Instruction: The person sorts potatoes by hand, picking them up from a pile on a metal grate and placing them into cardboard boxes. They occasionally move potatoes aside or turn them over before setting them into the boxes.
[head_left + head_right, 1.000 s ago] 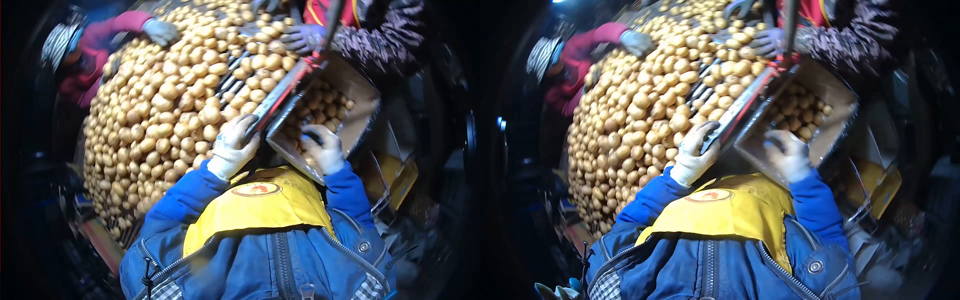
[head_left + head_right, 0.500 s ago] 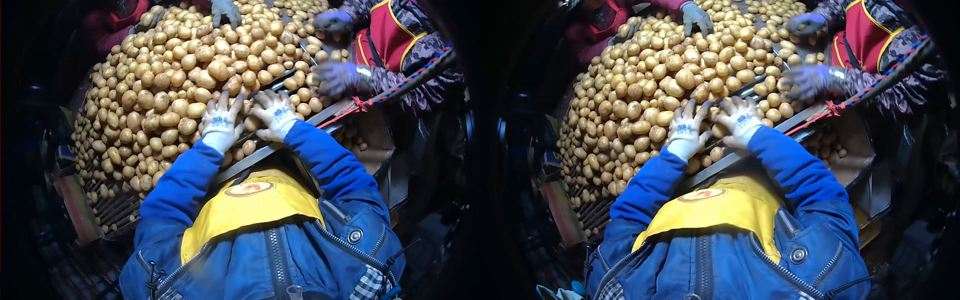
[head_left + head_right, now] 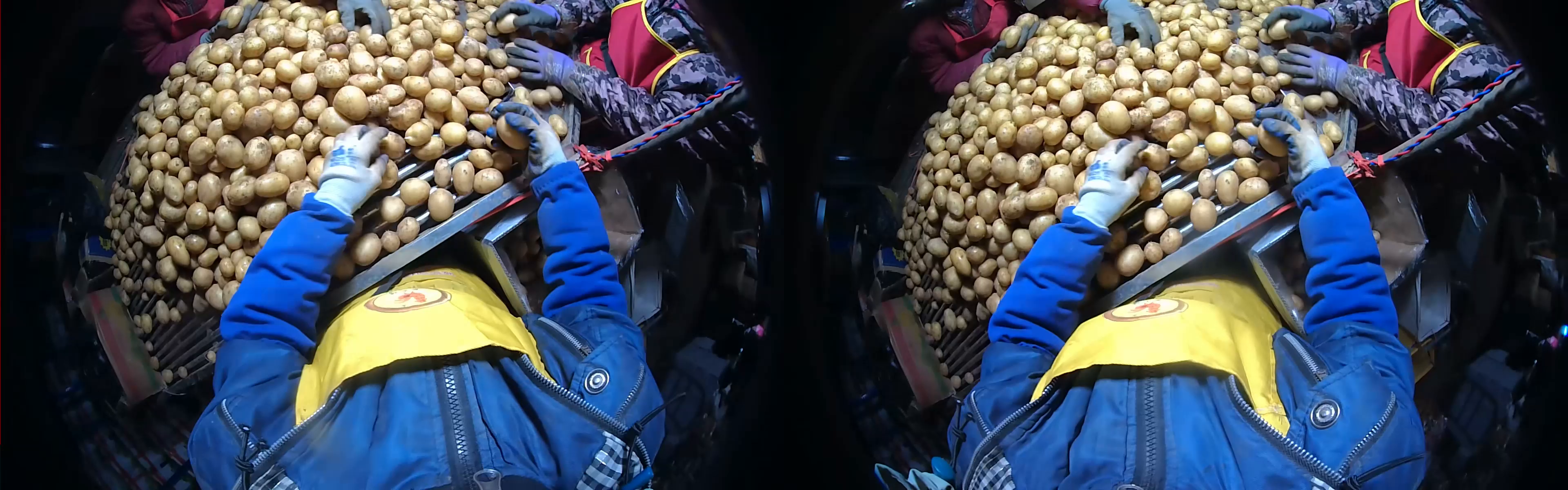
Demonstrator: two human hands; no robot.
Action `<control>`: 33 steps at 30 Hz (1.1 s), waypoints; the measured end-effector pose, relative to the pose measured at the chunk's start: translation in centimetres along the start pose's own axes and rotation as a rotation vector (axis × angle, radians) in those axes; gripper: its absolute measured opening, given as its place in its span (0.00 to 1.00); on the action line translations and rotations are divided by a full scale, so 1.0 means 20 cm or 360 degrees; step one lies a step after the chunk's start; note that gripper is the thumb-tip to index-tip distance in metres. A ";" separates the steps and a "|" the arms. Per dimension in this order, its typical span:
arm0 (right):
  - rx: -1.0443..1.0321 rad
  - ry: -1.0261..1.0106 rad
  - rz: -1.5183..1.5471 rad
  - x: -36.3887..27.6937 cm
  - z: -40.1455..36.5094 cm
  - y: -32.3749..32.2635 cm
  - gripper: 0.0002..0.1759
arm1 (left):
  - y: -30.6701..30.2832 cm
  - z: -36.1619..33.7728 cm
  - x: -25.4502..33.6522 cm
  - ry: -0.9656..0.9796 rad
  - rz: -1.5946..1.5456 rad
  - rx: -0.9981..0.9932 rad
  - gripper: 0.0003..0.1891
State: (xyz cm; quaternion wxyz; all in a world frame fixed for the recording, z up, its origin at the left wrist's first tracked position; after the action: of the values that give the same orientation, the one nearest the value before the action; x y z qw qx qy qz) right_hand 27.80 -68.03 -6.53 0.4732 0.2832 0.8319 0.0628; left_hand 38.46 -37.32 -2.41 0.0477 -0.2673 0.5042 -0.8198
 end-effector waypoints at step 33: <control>0.0508 -0.0314 0.1001 0.52 -1.43 -0.83 0.17 | 0.32 0.00 0.39 -0.1881 -0.3020 0.0246 0.22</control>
State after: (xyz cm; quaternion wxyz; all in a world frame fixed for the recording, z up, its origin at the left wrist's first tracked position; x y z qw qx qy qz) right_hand -6.55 -71.67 -4.94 0.4585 0.6000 0.6539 0.0470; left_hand 30.56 -43.05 -4.84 -0.3482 -0.8871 -0.0579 -0.2975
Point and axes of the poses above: each hand's wrist, its own z-axis towards the middle knuckle, its own y-axis out of the palm, x = y × z, the point moved 5 cm from there along z, towards the middle knuckle, and after that the axes turned 15 degrees about y, right-handed, at the moved point
